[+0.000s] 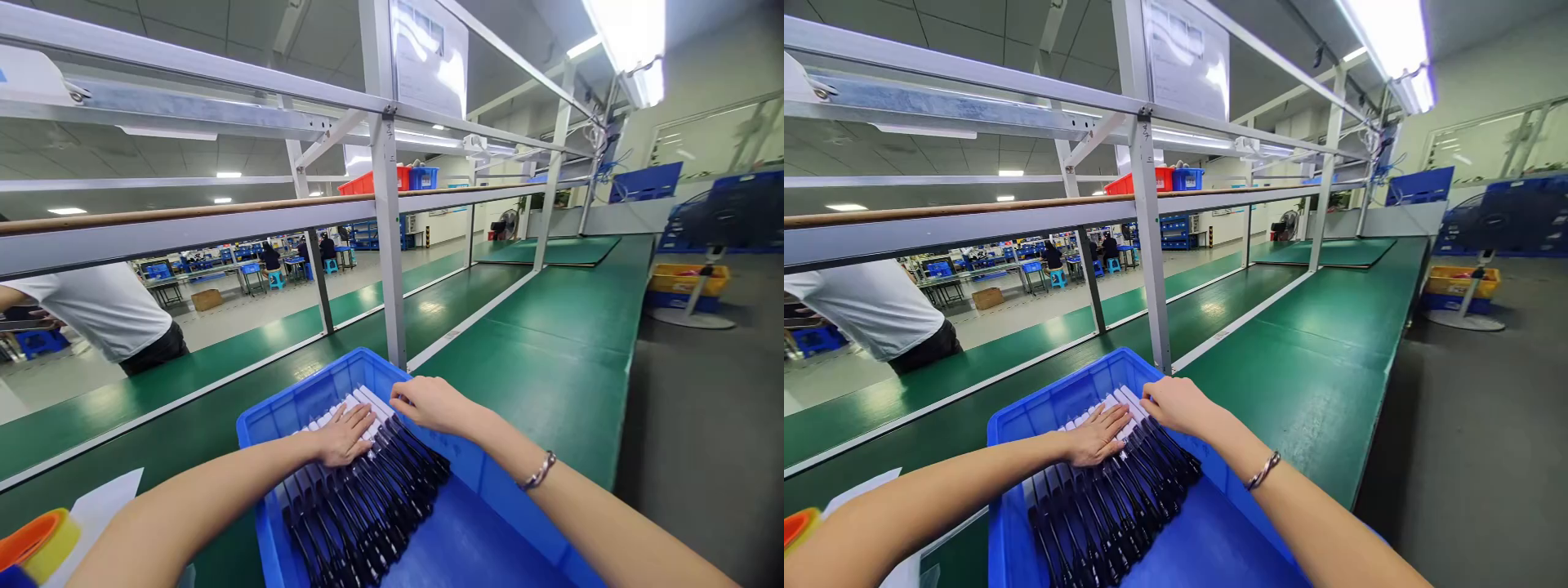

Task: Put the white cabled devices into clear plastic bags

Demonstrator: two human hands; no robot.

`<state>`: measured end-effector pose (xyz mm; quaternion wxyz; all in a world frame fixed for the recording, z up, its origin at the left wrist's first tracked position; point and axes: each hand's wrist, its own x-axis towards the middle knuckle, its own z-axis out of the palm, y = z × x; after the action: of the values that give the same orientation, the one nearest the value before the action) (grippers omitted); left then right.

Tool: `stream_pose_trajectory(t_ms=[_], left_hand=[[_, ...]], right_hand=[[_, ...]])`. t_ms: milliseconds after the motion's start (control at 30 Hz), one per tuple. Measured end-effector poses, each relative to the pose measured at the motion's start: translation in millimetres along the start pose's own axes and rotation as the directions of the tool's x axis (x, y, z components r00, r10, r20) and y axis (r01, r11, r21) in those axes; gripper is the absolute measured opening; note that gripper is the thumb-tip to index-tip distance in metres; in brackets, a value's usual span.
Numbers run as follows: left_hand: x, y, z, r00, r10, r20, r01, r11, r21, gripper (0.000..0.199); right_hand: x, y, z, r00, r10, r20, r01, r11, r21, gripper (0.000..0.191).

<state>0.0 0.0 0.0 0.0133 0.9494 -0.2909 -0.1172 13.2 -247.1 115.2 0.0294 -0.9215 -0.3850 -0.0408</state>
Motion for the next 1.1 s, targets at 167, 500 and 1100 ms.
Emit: stream_pose_trajectory(t_ms=[167, 500, 1100], left_hand=[[8.9, 3.7, -3.8, 0.999, -0.01, -0.052, 0.011, 1.0, 0.013, 0.064], [-17.5, 26.1, -13.6, 0.977, 0.201, -0.067, -0.196, 0.978, 0.076, 0.068], [-45.4, 39.4, -39.0, 0.977, 0.211, -0.033, -0.203, 0.966, 0.163, 0.057]], right_hand=[[-1.2, 0.5, -1.9, 1.0, 0.006, -0.014, -0.006, 0.999, 0.032, 0.023], [10.6, 32.6, 8.4, 0.977, 0.071, -0.202, -0.055, 0.995, 0.082, 0.031], [4.6, 35.2, 29.2, 0.987, 0.032, 0.159, -0.054, 0.989, 0.137, 0.041]])
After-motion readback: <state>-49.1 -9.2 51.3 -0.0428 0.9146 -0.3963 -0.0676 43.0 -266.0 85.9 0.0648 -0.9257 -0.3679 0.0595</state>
